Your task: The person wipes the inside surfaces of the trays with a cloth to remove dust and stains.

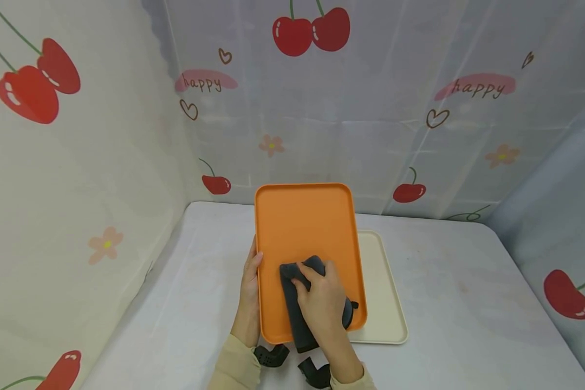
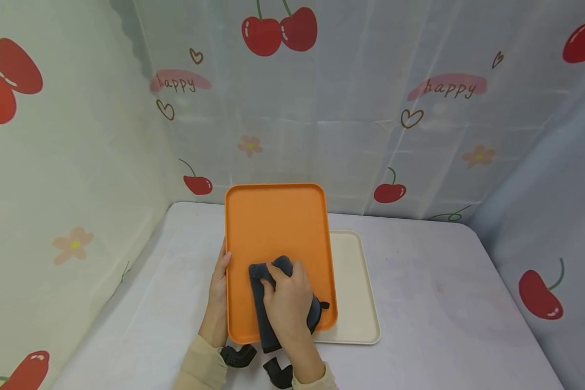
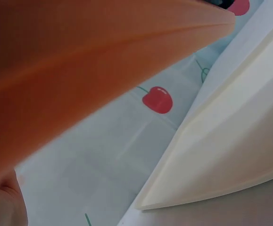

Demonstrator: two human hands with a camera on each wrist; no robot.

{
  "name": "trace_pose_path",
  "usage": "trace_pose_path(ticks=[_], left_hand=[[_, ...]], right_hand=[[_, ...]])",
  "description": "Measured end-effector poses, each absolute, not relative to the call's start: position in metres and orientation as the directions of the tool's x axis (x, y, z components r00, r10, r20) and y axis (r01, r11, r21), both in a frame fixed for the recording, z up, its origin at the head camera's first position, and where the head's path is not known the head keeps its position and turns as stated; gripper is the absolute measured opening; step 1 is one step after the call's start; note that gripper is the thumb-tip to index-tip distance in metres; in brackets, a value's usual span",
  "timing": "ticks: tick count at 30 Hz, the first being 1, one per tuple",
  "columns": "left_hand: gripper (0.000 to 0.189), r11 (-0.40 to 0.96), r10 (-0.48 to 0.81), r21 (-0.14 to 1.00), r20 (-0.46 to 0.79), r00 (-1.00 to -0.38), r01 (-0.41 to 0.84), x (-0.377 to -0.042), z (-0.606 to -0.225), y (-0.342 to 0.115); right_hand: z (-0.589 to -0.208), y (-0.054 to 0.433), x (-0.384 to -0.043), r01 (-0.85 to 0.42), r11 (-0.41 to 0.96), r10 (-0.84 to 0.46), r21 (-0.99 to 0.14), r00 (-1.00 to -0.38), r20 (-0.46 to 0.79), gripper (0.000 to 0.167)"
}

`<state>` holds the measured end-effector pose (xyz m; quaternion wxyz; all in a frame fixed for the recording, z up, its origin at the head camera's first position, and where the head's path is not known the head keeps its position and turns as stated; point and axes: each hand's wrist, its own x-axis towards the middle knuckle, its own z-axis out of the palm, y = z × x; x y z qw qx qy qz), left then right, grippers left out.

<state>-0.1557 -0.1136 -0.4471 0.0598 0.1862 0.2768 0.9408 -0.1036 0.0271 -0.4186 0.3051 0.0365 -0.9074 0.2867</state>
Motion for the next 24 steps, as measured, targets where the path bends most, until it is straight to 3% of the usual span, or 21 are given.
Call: trace_pose_path(ticks=[11, 19, 24], left_hand=[[0.055, -0.825, 0.208, 0.563, 0.249, -0.946, -0.033, -0.154, -0.445, -0.115], [0.055, -0.874, 0.23, 0.484, 0.356, -0.906, -0.032, -0.154, -0.447, -0.118], [0.055, -0.861, 0.228, 0.507, 0.315, -0.921, -0.039, -0.154, -0.446, -0.116]], right_hand=[[-0.427, 0.065, -0.11, -0.128, 0.816, 0.237, -0.564, -0.816, 0.528, 0.034], [-0.436, 0.097, -0.113, -0.004, 0.807, 0.351, -0.591, -0.801, 0.485, 0.033], [-0.44, 0.106, -0.113, 0.015, 0.802, 0.371, -0.597, -0.796, 0.479, 0.034]])
